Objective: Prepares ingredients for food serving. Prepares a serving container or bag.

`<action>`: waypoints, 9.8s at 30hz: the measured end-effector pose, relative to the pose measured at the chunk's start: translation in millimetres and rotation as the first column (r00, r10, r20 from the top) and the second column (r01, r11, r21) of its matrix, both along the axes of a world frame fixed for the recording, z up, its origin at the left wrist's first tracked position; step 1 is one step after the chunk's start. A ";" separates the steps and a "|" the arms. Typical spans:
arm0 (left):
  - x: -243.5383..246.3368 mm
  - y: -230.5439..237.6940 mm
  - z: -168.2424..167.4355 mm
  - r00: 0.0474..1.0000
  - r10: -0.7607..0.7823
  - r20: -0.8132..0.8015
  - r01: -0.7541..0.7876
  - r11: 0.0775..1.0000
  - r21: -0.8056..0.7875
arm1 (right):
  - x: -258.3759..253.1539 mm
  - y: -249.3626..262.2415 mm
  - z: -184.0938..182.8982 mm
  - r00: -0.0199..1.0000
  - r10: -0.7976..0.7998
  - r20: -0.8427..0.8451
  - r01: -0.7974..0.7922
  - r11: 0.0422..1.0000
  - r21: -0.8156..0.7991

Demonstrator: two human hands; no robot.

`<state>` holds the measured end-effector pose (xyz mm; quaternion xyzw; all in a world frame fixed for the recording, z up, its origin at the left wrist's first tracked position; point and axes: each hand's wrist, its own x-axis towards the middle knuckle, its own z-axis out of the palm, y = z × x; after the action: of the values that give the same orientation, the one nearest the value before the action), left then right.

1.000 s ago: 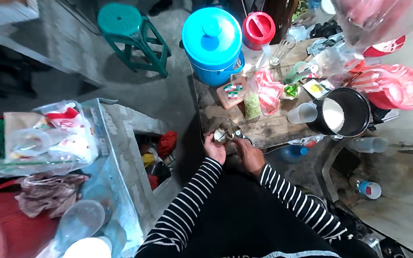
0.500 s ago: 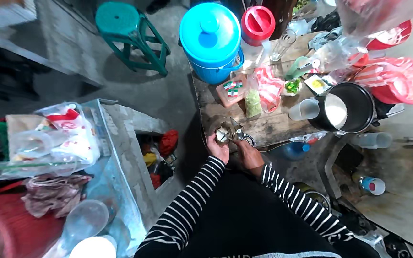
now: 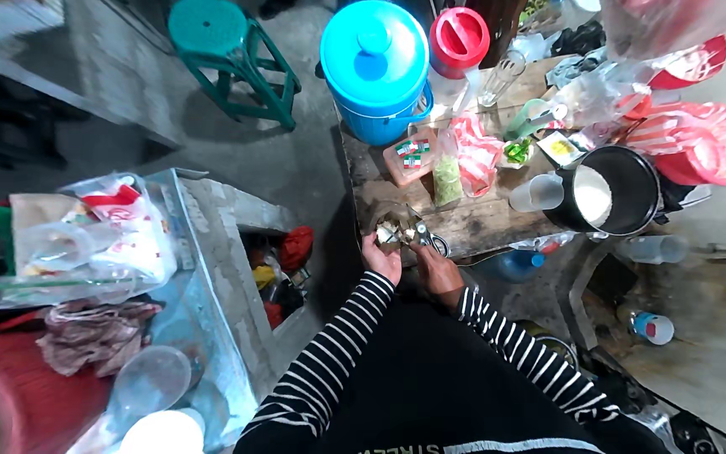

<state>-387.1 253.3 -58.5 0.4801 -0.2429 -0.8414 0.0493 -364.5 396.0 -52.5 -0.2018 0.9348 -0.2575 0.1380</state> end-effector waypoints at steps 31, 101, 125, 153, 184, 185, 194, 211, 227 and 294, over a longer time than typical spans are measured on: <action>-0.2 -5.3 -18.3 0.999 -0.045 0.031 0.045 0.999 0.006 | -4.0 3.0 -6.2 0.999 0.008 -0.031 -0.011 0.993 -0.118; 8.9 -7.6 -31.8 0.956 -0.293 -0.023 0.250 0.852 -0.460 | -31.8 26.6 16.6 0.886 -0.333 0.322 0.191 0.896 0.401; 38.2 -70.0 10.9 0.999 0.035 0.000 -0.034 0.964 -0.265 | -58.4 -6.8 -51.2 0.876 -0.058 0.479 -0.033 0.983 0.180; 86.7 48.3 -77.2 0.658 -0.701 0.277 0.703 0.703 0.109 | 89.1 159.4 -51.0 0.714 -0.640 0.282 0.682 0.727 -0.079; 134.6 128.6 -151.5 -0.277 -0.362 0.890 0.353 -0.900 -0.256 | 97.8 165.3 -111.1 0.854 -0.391 0.343 0.433 0.900 -0.053; 137.3 124.3 -150.5 -0.276 -0.364 0.889 0.343 -0.902 -0.263 | 96.1 159.0 -120.3 0.862 -0.365 0.352 0.407 0.912 -0.050; 163.2 82.2 -144.4 -0.211 -0.466 0.859 0.297 -0.868 -0.398 | 81.5 141.5 -124.7 0.734 -0.355 0.578 0.260 0.934 0.244; 136.5 79.7 -146.4 0.418 -0.789 0.450 0.884 0.467 -0.003 | 75.1 107.5 -126.6 0.606 -0.435 0.666 0.155 0.886 0.437; 132.0 120.5 -207.8 0.604 -0.674 0.426 0.627 0.732 0.268 | 77.0 96.2 -161.1 0.523 -0.415 0.744 0.278 0.909 0.312; 662.5 -8.8 -116.2 0.554 0.327 0.765 -0.289 0.938 -0.192 | 248.6 -525.2 22.8 0.631 0.770 0.093 -0.774 0.633 0.005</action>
<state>275.4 244.6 -174.6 0.8336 -0.1699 -0.5170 0.0945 -115.9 -129.2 -29.7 -0.5683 0.7576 -0.1610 0.2778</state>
